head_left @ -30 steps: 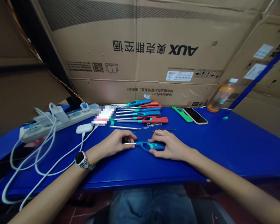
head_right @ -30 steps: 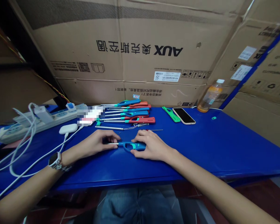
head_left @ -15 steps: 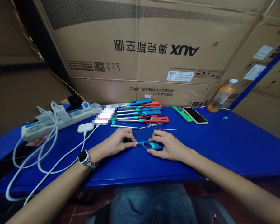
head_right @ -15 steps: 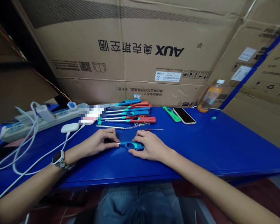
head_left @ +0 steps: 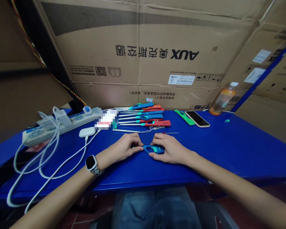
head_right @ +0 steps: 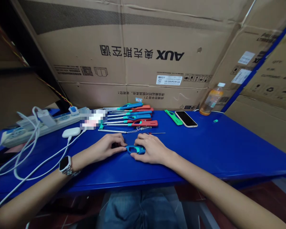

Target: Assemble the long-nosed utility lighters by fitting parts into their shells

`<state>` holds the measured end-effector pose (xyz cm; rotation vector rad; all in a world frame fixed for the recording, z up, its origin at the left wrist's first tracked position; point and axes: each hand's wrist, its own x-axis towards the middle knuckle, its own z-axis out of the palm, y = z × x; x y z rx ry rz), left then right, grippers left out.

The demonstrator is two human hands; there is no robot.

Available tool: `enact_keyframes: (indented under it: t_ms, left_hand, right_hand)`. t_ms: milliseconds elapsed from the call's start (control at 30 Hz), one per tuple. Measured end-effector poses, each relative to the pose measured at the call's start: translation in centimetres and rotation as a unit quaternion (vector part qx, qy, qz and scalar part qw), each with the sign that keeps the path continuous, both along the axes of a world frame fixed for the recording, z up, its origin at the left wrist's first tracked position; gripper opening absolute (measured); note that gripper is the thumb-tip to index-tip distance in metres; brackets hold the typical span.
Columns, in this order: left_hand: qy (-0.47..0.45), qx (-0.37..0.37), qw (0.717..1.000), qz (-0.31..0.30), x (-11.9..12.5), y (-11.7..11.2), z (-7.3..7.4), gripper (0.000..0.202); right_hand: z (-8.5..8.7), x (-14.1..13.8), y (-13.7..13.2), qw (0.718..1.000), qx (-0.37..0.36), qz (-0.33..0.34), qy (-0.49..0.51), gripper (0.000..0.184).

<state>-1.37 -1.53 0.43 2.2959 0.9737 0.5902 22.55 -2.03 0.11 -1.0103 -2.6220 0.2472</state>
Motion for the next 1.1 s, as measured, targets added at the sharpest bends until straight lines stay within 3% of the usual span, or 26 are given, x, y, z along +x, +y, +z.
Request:
enact_keyframes:
  t_ms: [167,267,567,733,867,1000,1100]
  left_hand:
    - [0.042,-0.081,0.996,0.006,0.3,1.5,0.5,0.021]
    - [0.074,-0.084,0.994,0.002,0.5,1.9,1.1,0.020]
    - [0.068,0.093,0.993,-0.001,0.1,1.0,2.4,0.014]
    - [0.092,0.178,0.979,-0.028,-0.4,1.7,3.4,0.015]
    - [0.106,0.200,0.973,-0.047,-0.2,2.1,3.5,0.016]
    - [0.104,0.257,0.961,-0.004,-0.4,1.7,3.3,0.016]
    - [0.017,0.309,0.944,0.114,-2.1,1.2,3.2,0.018]
  right_hand:
    - [0.3,-0.1,-0.3,0.999,0.001,-0.006,-0.036,0.031]
    - [0.3,-0.2,-0.3,0.998,0.011,-0.018,-0.051,0.033]
    - [1.6,-0.1,-0.2,0.996,-0.061,-0.069,-0.017,0.026]
    - [2.0,-0.6,0.4,0.997,-0.061,-0.044,-0.033,0.034]
    - [2.1,-1.6,0.8,0.993,-0.117,-0.017,0.021,0.034]
    - [2.0,-3.0,1.6,0.967,-0.237,-0.011,0.095,0.036]
    - [1.2,-4.1,2.5,0.932,-0.322,-0.017,0.167,0.033]
